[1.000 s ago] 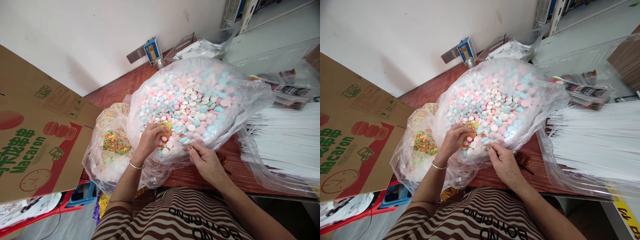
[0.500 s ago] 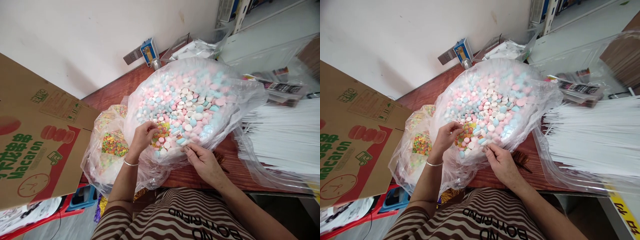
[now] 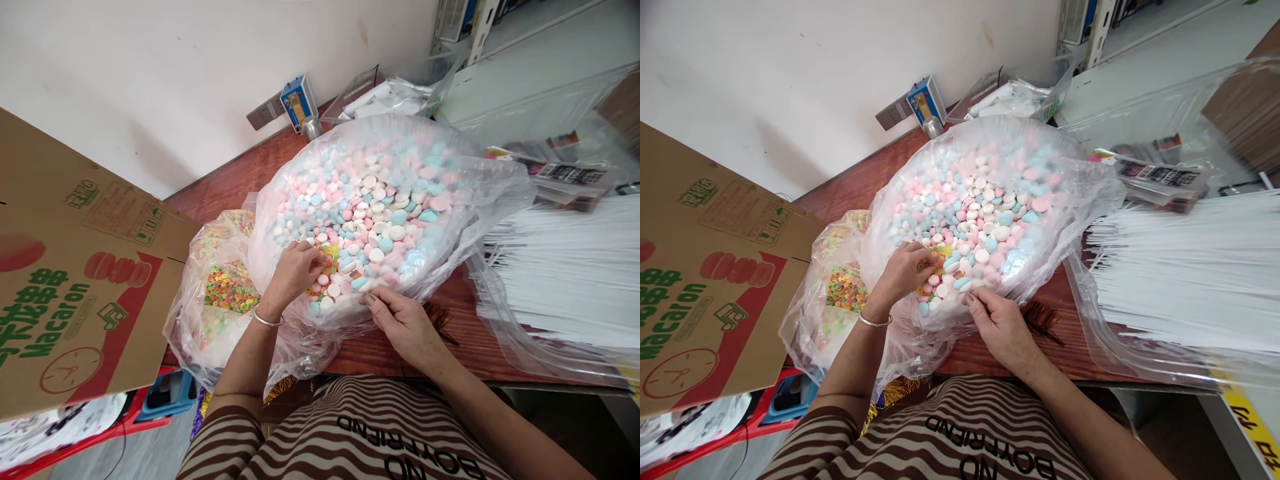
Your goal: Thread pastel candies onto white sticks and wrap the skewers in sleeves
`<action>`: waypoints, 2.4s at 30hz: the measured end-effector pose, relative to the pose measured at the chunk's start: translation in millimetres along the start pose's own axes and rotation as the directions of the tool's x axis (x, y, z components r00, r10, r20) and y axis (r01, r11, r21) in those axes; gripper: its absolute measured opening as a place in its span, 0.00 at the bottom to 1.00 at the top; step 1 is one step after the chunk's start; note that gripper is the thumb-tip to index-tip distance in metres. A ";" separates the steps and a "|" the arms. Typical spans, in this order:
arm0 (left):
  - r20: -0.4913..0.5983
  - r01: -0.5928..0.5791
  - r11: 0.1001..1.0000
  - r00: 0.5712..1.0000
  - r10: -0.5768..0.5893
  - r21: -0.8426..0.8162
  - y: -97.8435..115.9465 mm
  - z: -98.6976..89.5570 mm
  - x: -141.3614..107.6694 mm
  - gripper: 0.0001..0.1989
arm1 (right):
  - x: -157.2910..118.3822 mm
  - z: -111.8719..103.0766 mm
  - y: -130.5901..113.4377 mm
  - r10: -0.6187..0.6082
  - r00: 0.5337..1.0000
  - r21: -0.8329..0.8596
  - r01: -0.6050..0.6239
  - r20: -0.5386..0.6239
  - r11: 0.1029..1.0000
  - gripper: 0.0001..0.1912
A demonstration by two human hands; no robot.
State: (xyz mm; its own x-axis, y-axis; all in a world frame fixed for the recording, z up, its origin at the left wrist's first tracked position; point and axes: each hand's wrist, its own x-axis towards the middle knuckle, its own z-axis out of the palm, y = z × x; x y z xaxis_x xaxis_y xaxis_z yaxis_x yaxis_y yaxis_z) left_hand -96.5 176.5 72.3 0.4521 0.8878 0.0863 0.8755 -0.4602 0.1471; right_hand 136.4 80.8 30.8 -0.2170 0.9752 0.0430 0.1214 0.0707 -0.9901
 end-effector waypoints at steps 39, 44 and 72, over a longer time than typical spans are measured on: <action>-0.097 -0.062 0.604 0.995 -0.026 -0.795 15.4 -5.7 -18.3 0.10 | -3.0 10.7 -5.1 0.048 0.993 0.084 -0.057 0.110 0.995 0.20; -0.050 0.026 0.442 0.986 -0.160 -0.897 20.2 -2.7 -21.4 0.14 | -0.3 13.2 -0.9 -0.021 0.999 0.056 0.018 0.046 0.998 0.18; 0.002 -0.024 -0.052 0.890 -0.455 -0.998 57.5 16.5 -15.8 0.16 | -2.7 21.2 -11.0 -0.053 0.999 0.059 0.052 0.013 0.997 0.18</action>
State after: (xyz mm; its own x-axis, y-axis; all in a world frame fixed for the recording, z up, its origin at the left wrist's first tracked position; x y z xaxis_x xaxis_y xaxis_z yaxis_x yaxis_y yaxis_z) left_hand -50.5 136.2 63.2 0.0045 1.0000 0.0076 -0.2259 -0.0064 0.9741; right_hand 115.1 72.9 38.7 -0.2361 0.9673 0.0932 0.0523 0.1084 -0.9927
